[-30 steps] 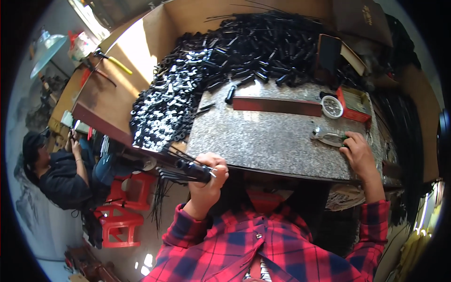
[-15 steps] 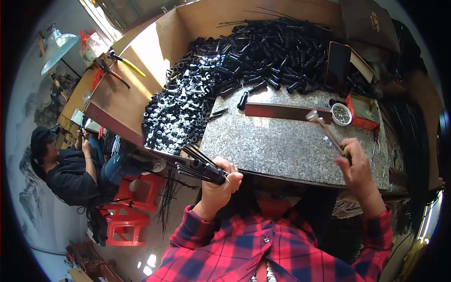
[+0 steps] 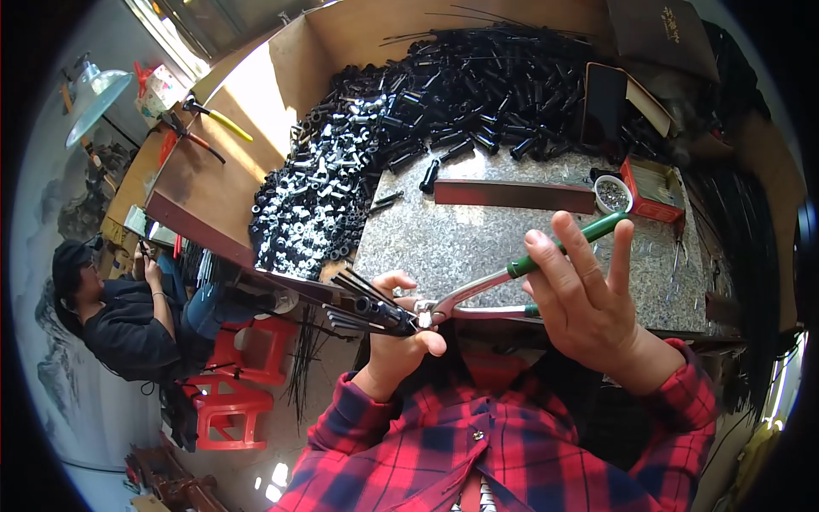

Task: Assembling bundles of black rods using connectors, pliers, and a hammer at a manual workstation.

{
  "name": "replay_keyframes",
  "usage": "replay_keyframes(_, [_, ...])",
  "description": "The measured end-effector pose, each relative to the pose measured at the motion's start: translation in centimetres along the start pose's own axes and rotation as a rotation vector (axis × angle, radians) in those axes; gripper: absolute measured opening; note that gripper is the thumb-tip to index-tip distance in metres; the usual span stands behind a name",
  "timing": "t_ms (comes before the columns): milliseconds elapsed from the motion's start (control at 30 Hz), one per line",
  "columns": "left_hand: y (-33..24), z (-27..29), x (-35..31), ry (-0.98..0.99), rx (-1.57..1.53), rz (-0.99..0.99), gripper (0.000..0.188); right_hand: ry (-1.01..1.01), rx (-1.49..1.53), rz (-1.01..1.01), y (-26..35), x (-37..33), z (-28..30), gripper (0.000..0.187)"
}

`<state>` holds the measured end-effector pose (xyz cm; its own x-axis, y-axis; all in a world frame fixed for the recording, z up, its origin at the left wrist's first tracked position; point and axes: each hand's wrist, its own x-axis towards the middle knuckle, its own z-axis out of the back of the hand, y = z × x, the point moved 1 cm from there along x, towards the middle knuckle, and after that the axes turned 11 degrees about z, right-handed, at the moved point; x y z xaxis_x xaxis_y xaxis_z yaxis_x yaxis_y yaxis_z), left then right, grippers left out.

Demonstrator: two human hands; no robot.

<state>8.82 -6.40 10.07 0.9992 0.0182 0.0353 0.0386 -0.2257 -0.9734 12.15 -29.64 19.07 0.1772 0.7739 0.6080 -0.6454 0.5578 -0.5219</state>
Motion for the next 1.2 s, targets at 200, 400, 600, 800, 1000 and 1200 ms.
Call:
replay_keyframes(200, [0.1,0.2,-0.1,0.001,0.015,0.02,0.078,0.201,0.267,-0.1,0.4,0.3,1.1,0.017])
replay_keyframes(400, [0.7,1.8,0.2,0.261,-0.066,0.004,0.075,0.456,0.718,-0.094,2.3,-2.3,0.7,0.022])
replay_keyframes(600, [0.3,1.5,1.2,0.298,0.148,-0.076,0.061,1.106,2.568,-0.964,3.0,-3.6,-0.1,0.04])
replay_keyframes(800, [-0.9,1.0,1.5,0.064,0.24,-0.104,0.042,0.479,1.153,-0.393,3.3,-1.0,1.3,0.046])
replay_keyframes(1000, [-0.9,1.9,1.8,0.267,0.184,-0.103,0.045,0.989,2.158,-1.199,3.1,-1.2,1.7,0.025])
replay_keyframes(1200, [-0.9,1.7,1.4,0.191,0.13,-0.001,0.046,0.721,1.515,-0.679,4.5,-1.0,1.4,0.046])
